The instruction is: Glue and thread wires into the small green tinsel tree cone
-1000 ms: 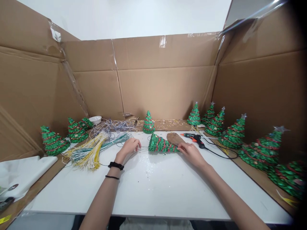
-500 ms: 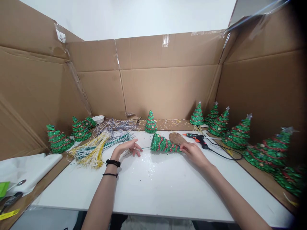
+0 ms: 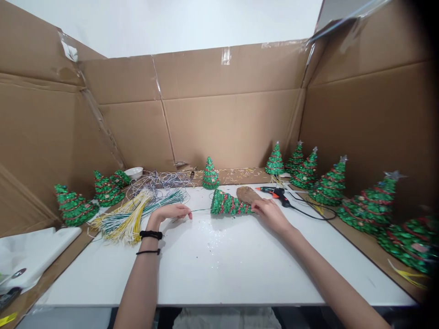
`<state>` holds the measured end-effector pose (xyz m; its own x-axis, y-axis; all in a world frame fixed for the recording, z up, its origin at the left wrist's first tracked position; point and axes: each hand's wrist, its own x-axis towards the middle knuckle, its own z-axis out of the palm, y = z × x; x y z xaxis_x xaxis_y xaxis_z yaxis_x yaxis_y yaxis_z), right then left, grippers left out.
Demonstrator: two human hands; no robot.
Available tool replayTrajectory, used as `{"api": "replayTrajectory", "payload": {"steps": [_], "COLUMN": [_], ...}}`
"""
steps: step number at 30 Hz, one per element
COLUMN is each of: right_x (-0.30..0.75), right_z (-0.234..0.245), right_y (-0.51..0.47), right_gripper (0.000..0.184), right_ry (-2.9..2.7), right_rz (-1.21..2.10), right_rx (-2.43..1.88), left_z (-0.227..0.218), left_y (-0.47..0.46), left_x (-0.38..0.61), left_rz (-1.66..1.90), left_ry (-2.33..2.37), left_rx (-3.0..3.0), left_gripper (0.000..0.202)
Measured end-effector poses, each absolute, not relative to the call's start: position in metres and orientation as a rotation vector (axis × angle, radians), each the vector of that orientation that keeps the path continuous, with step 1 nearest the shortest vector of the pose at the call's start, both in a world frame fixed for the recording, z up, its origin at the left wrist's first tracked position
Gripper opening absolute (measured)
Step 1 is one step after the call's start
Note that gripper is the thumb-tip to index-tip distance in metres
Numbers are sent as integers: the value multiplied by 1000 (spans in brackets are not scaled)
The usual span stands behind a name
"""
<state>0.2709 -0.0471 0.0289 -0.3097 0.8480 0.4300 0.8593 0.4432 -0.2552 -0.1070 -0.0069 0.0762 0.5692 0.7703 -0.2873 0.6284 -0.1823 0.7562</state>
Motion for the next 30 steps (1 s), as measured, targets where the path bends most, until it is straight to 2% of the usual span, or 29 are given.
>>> {"api": "replayTrajectory", "payload": {"steps": [8, 12, 20, 27, 30], "right_x": [271, 269, 274, 270, 268], "right_z": [28, 30, 27, 30, 34], "right_y": [-48, -50, -47, -49, -52], "right_gripper": [12, 11, 13, 21, 22], "right_ry": [-2172, -2156, -2192, -2273, -2287], "right_rz": [-4, 1, 16, 24, 30], "right_rx": [-1464, -1489, -1366, -1276, -1237], "left_z": [65, 58, 50, 45, 44], "left_y": [3, 8, 13, 5, 0], "left_x": [-132, -133, -102, -71, -57], "left_rz": [365, 471, 91, 150, 281], "left_ry": [1149, 1172, 1353, 1541, 1547], "left_rx": [1808, 1763, 1969, 2174, 2222], "left_gripper": [44, 38, 22, 28, 31]}}
